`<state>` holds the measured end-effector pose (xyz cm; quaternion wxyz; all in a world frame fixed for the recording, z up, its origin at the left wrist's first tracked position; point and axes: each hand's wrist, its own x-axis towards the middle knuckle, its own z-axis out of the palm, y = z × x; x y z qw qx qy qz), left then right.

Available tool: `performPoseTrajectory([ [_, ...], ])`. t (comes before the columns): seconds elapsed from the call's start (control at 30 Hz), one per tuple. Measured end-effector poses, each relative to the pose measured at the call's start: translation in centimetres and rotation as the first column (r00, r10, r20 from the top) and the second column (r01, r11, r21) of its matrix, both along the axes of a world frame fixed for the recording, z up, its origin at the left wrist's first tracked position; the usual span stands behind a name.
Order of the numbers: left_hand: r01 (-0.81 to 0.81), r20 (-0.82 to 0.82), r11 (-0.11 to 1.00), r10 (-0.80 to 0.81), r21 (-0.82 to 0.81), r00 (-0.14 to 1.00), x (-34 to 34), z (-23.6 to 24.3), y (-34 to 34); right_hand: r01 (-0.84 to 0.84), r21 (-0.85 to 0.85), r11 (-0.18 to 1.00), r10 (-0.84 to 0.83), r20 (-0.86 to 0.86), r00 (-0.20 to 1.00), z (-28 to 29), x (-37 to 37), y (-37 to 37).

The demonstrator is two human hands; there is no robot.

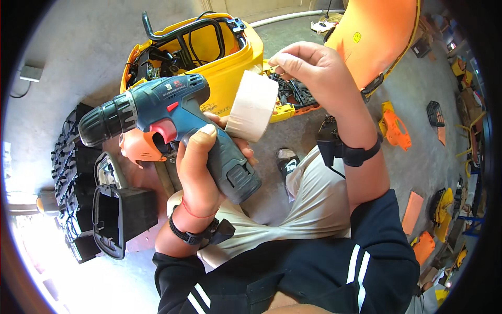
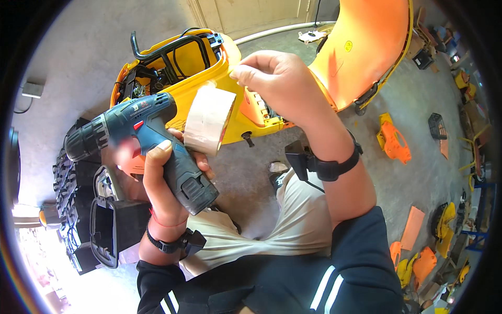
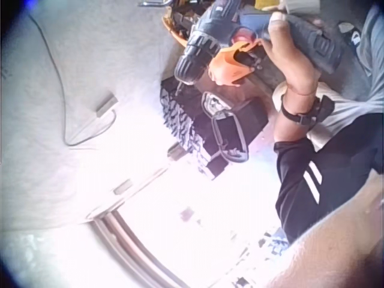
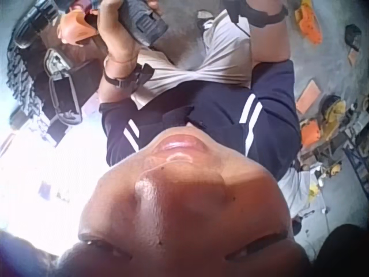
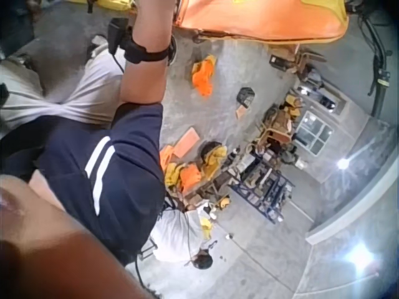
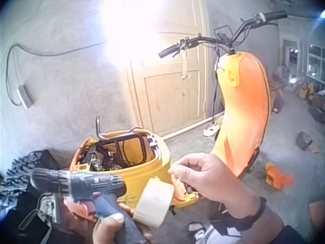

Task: Preparing a battery pack and assembling a power drill for scooter repair.

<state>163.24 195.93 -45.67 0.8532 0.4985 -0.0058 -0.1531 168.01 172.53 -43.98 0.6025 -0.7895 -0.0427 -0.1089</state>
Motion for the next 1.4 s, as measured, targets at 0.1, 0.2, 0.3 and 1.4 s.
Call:
performPoseTrajectory([
  [0.1,-0.002,-0.082,0.998,-0.003,-0.059,0.997,0.1,0.3,0.5,-0.044,0.067,0.997,0.044,0.002,0.999,0.1,-0.4,-0.4],
  [0.2,0.006,-0.145,0.994,-0.022,-0.109,0.989,0.2,0.3,0.7,-0.027,0.026,0.999,0.024,0.103,0.994,0.5,-1.8,0.1],
  [0.3,-0.014,-0.178,0.995,-0.003,-0.094,0.984,0.3,0.1,0.5,-0.059,-0.42,0.905,0.204,0.31,0.929,1.0,-3.4,0.7],
  [1.4,-0.063,-0.086,0.996,0.057,-0.066,0.995,0.9,-0.4,1.0,0.038,-0.501,0.865,0.209,0.428,0.879,-0.5,-3.0,2.6],
])
